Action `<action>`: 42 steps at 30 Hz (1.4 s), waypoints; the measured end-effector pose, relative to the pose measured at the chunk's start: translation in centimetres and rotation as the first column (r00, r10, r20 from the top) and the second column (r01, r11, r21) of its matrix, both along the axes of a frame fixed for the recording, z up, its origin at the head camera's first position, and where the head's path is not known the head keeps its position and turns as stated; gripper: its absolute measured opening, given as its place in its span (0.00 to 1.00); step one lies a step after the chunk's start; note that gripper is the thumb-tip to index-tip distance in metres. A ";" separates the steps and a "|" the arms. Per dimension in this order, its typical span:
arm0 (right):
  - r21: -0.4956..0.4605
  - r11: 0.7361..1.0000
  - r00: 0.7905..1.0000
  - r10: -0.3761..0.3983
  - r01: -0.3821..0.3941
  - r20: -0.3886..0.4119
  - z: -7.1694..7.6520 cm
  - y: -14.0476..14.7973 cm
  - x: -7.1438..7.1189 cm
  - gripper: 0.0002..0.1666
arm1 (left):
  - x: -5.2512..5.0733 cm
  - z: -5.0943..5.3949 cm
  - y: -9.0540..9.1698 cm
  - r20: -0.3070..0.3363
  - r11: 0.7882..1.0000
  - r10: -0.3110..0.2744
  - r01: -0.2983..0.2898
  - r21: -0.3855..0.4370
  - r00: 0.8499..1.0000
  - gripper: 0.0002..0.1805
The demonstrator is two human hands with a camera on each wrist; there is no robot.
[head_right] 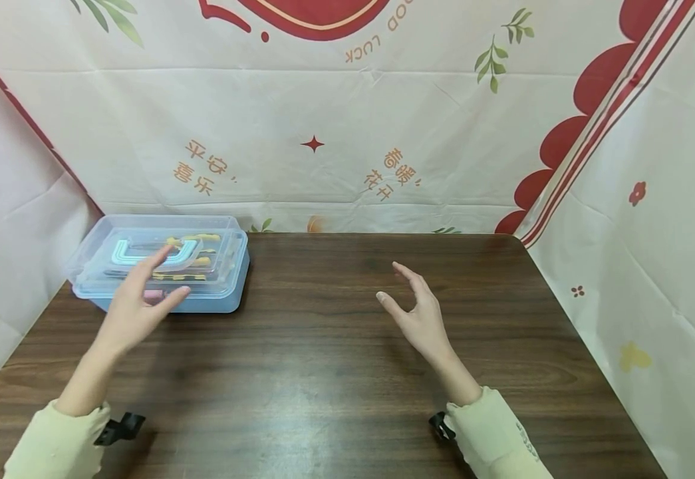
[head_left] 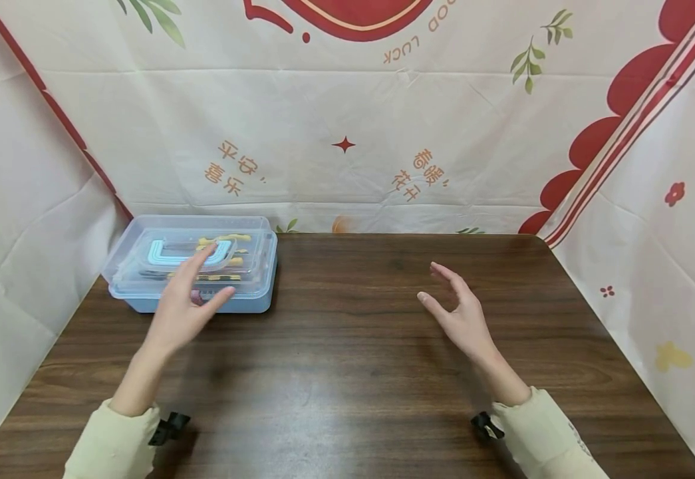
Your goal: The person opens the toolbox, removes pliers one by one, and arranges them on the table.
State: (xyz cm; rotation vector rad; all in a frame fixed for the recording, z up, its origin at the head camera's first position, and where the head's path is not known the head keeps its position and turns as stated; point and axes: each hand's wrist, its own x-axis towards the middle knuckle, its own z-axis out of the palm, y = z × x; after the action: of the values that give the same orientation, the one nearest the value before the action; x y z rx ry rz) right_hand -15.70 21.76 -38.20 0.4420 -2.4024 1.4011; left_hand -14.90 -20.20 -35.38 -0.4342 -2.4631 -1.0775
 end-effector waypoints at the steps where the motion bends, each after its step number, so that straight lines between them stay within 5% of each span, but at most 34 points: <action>1: -0.017 1.000 1.000 0.011 -0.010 0.020 0.0 -0.2 0.0 0.32 | 0.0 0.0 -0.7 0.023 1.000 0.003 -0.004 0.024 1.000 0.37; 9: -0.171 0.983 0.988 0.088 -0.067 0.123 1.3 -2.7 0.3 0.29 | 0.2 -0.5 -6.2 0.090 0.989 0.090 -0.099 0.105 0.992 0.38; 14: -0.219 0.973 0.978 0.112 -0.071 0.179 1.5 -4.0 0.1 0.29 | 0.5 -1.2 -8.8 0.099 0.964 0.170 -0.186 0.190 0.981 0.36; 19: -0.250 0.964 0.960 0.149 -0.088 0.239 -0.2 -4.6 -0.9 0.30 | 0.5 -2.1 -10.6 0.164 0.910 0.218 -0.261 0.321 0.962 0.35; 25: -0.309 0.946 0.950 0.182 -0.099 0.253 -1.5 -6.0 -1.8 0.30 | 0.3 -2.3 -11.9 0.227 0.817 0.284 -0.359 0.451 0.931 0.34; 31: -0.378 0.921 0.920 0.224 -0.092 0.323 -1.8 -7.7 -2.1 0.29 | 0.3 -2.5 -13.1 0.327 0.695 0.153 -0.337 0.636 0.933 0.35; 35: -0.439 0.895 0.900 0.252 -0.077 0.357 -1.9 -9.0 -2.2 0.29 | -0.2 -3.6 -14.3 0.383 0.647 0.032 -0.311 0.696 0.923 0.34; 42: -0.496 0.867 0.866 0.287 -0.052 0.410 -1.9 -11.4 -2.8 0.29 | -1.1 -4.0 -15.6 0.474 0.561 -0.217 -0.289 0.776 0.853 0.37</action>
State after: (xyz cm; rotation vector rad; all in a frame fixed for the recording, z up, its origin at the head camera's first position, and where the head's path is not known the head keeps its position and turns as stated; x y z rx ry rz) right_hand -18.55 10.35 -40.07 0.2047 -2.2667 2.3356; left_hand -15.96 -35.79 -39.37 0.2779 -1.9348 -2.4161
